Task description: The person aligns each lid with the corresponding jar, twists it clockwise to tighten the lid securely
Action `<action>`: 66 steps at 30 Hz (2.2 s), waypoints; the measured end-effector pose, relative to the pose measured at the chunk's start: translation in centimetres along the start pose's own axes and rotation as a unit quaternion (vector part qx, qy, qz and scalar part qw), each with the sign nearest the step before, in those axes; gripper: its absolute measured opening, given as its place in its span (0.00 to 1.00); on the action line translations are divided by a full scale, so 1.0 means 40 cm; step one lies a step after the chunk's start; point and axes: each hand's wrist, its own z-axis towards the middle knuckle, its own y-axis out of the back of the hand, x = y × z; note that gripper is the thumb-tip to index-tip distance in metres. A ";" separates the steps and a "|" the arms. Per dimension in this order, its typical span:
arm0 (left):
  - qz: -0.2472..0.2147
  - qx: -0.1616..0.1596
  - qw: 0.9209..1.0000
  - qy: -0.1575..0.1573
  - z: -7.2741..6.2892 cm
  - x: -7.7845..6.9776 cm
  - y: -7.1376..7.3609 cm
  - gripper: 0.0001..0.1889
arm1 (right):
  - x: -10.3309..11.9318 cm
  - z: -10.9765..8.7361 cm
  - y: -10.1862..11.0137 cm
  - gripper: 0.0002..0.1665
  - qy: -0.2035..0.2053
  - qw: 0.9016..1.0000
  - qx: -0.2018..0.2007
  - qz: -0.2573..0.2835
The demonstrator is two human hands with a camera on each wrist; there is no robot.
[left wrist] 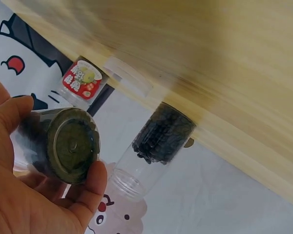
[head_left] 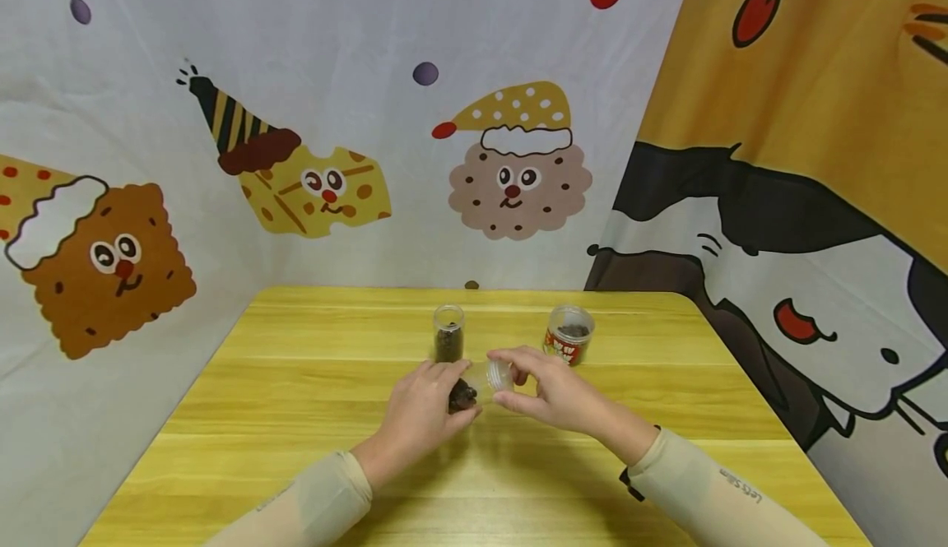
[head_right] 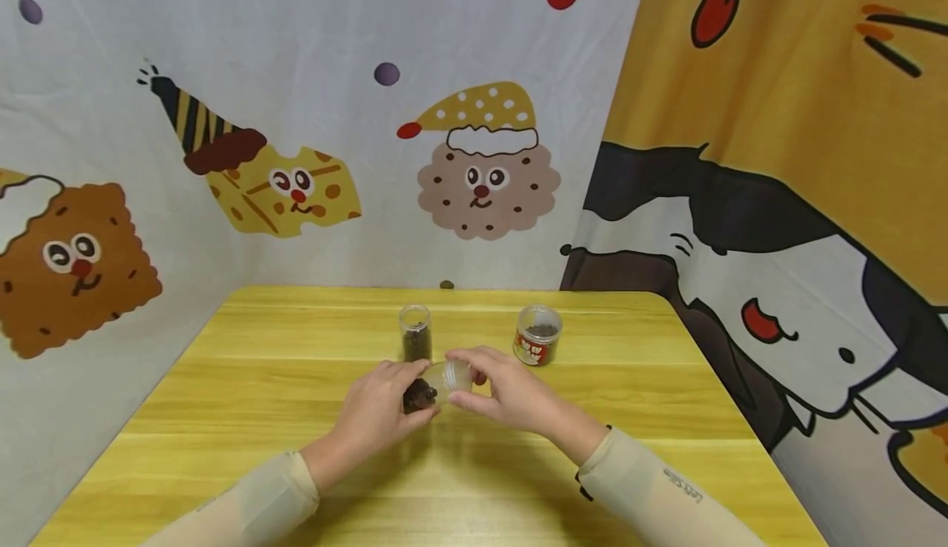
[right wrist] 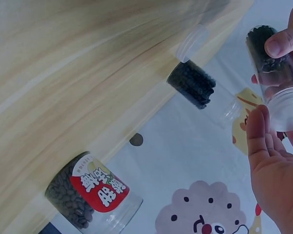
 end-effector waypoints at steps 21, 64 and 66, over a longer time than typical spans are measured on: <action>-0.213 0.077 0.962 0.155 0.001 -0.047 -0.035 0.33 | -0.054 -0.067 0.030 0.39 -0.036 0.999 -0.026 -0.013; -0.286 0.074 0.911 0.287 0.258 -0.071 -0.219 0.32 | -0.158 -0.105 0.024 0.31 -0.121 0.990 -0.011 -0.076; -0.287 0.073 0.909 0.293 0.260 -0.070 -0.225 0.32 | -0.159 -0.104 0.022 0.30 -0.126 0.989 -0.005 -0.075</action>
